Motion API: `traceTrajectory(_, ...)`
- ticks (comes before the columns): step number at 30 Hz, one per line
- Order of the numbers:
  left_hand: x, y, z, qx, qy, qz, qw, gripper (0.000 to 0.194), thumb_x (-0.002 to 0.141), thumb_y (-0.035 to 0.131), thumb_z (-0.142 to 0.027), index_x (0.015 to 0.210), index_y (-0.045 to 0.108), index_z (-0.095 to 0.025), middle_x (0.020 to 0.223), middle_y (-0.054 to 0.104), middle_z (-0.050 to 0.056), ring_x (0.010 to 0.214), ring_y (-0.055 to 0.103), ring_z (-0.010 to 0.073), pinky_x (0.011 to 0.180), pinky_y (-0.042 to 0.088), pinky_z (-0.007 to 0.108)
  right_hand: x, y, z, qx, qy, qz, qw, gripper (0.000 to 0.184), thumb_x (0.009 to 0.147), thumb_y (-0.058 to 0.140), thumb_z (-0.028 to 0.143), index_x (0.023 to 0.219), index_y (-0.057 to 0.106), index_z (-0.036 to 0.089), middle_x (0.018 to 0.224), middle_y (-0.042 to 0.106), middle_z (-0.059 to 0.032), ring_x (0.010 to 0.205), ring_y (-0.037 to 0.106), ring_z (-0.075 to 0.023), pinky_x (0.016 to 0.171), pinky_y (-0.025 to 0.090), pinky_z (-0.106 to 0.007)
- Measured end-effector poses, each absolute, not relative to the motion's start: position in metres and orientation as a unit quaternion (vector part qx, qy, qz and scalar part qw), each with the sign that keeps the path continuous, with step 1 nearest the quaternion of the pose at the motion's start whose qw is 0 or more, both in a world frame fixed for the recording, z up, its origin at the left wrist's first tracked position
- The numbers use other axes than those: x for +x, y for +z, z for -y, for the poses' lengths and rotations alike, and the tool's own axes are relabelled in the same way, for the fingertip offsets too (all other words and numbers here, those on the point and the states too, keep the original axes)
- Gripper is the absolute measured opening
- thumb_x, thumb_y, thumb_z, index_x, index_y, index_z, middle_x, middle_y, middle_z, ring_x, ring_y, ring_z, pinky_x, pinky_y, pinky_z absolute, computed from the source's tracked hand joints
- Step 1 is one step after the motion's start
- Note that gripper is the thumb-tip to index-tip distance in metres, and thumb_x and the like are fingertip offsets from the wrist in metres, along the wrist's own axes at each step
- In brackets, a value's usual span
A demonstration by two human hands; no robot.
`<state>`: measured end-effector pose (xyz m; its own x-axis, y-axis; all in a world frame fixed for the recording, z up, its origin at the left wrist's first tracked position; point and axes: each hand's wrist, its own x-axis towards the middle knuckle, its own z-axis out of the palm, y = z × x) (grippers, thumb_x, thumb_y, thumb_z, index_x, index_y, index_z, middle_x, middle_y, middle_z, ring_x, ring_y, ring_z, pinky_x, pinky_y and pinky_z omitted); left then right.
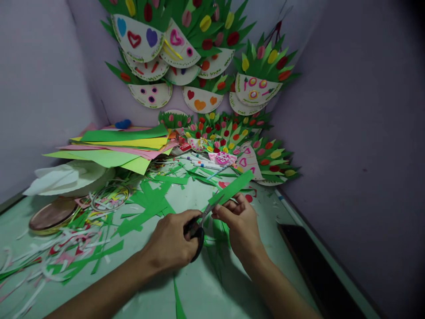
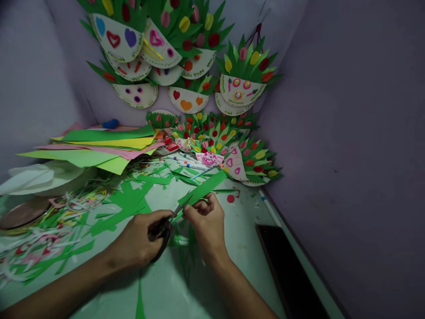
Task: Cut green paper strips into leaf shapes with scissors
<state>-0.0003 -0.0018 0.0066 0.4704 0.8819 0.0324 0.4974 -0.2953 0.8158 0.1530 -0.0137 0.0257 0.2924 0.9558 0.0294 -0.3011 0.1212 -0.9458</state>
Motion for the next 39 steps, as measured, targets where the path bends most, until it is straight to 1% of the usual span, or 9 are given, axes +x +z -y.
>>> traceTrajectory(5,-0.001,0.005,0.002,0.766,0.247,-0.446,0.391,0.015,0.071,0.050,-0.018,0.084,0.058,-0.018,0.074,0.063,0.001,0.065,0.055,0.0136,0.056,0.037,0.021,0.154,0.027,0.013,-0.462,0.469,0.361,0.660,0.034,0.057,0.071,0.018,0.086,0.053,0.018,0.056,0.061,0.0068,0.051,0.053,-0.0085,0.054,0.045,-0.022)
traceTrajectory(12,0.000,0.005,0.001,0.763,0.245,-0.433,0.412,0.009,0.073,0.047,-0.017,0.078,0.054,-0.018,0.067,0.056,-0.003,0.060,0.047,0.0106,0.053,0.031,0.020,0.155,0.024,0.012,-0.466,0.470,0.362,0.656,0.035,0.057,0.072,0.019,0.086,0.052,0.018,0.054,0.059,0.0074,0.050,0.052,-0.0086,0.054,0.045,-0.023)
traceTrajectory(17,0.000,0.009,0.003,0.758,0.244,-0.418,0.438,0.012,0.075,0.046,-0.016,0.081,0.057,-0.018,0.065,0.050,-0.004,0.058,0.041,0.0095,0.050,0.028,0.020,0.155,0.023,0.012,-0.465,0.471,0.363,0.656,0.035,0.058,0.072,0.019,0.087,0.052,0.018,0.054,0.059,0.0071,0.052,0.053,-0.0093,0.055,0.046,-0.024)
traceTrajectory(24,0.001,0.016,0.004,0.757,0.244,-0.408,0.449,0.015,0.076,0.045,-0.019,0.079,0.059,-0.015,0.065,0.050,-0.003,0.061,0.044,0.0105,0.053,0.030,0.020,0.155,0.024,0.013,-0.464,0.470,0.358,0.660,0.034,0.057,0.073,0.019,0.085,0.053,0.018,0.054,0.059,0.0070,0.051,0.053,-0.0088,0.055,0.046,-0.023)
traceTrajectory(28,0.002,0.020,0.005,0.744,0.253,-0.409,0.463,0.016,0.076,0.046,-0.019,0.078,0.061,-0.014,0.066,0.053,-0.002,0.062,0.047,0.0111,0.054,0.033,0.019,0.155,0.026,0.011,-0.457,0.476,0.360,0.659,0.033,0.057,0.073,0.019,0.083,0.054,0.018,0.059,0.060,0.0055,0.053,0.053,-0.0091,0.055,0.047,-0.023)
traceTrajectory(31,0.003,0.021,0.006,0.737,0.261,-0.416,0.464,0.015,0.075,0.047,-0.019,0.074,0.061,-0.014,0.062,0.053,-0.001,0.060,0.047,0.0116,0.054,0.034,0.019,0.158,0.028,0.010,-0.452,0.462,0.346,0.680,0.029,0.058,0.073,0.020,0.080,0.055,0.019,0.062,0.058,0.0058,0.055,0.053,-0.0088,0.055,0.048,-0.023)
traceTrajectory(33,0.003,0.021,0.006,0.735,0.264,-0.418,0.463,0.015,0.074,0.047,-0.020,0.073,0.061,-0.014,0.061,0.053,-0.001,0.060,0.047,0.0116,0.054,0.035,0.019,0.161,0.030,0.010,-0.449,0.451,0.340,0.692,0.027,0.060,0.072,0.021,0.082,0.055,0.019,0.063,0.058,0.0056,0.057,0.054,-0.0090,0.056,0.049,-0.023)
traceTrajectory(36,0.003,0.021,0.006,0.738,0.265,-0.415,0.461,0.015,0.073,0.047,-0.020,0.074,0.061,-0.013,0.062,0.053,-0.001,0.058,0.046,0.0107,0.052,0.034,0.018,0.164,0.031,0.009,-0.450,0.451,0.338,0.692,0.033,0.061,0.071,0.020,0.089,0.054,0.019,0.060,0.058,0.0062,0.056,0.054,-0.0089,0.056,0.049,-0.022)
traceTrajectory(39,0.002,0.020,0.006,0.742,0.265,-0.412,0.457,0.016,0.072,0.047,-0.019,0.073,0.061,-0.013,0.061,0.053,-0.002,0.056,0.044,0.0097,0.051,0.033,0.018,0.164,0.031,0.010,-0.453,0.453,0.334,0.692,0.035,0.060,0.072,0.018,0.089,0.053,0.019,0.056,0.056,0.0081,0.052,0.052,-0.0082,0.055,0.049,-0.022)
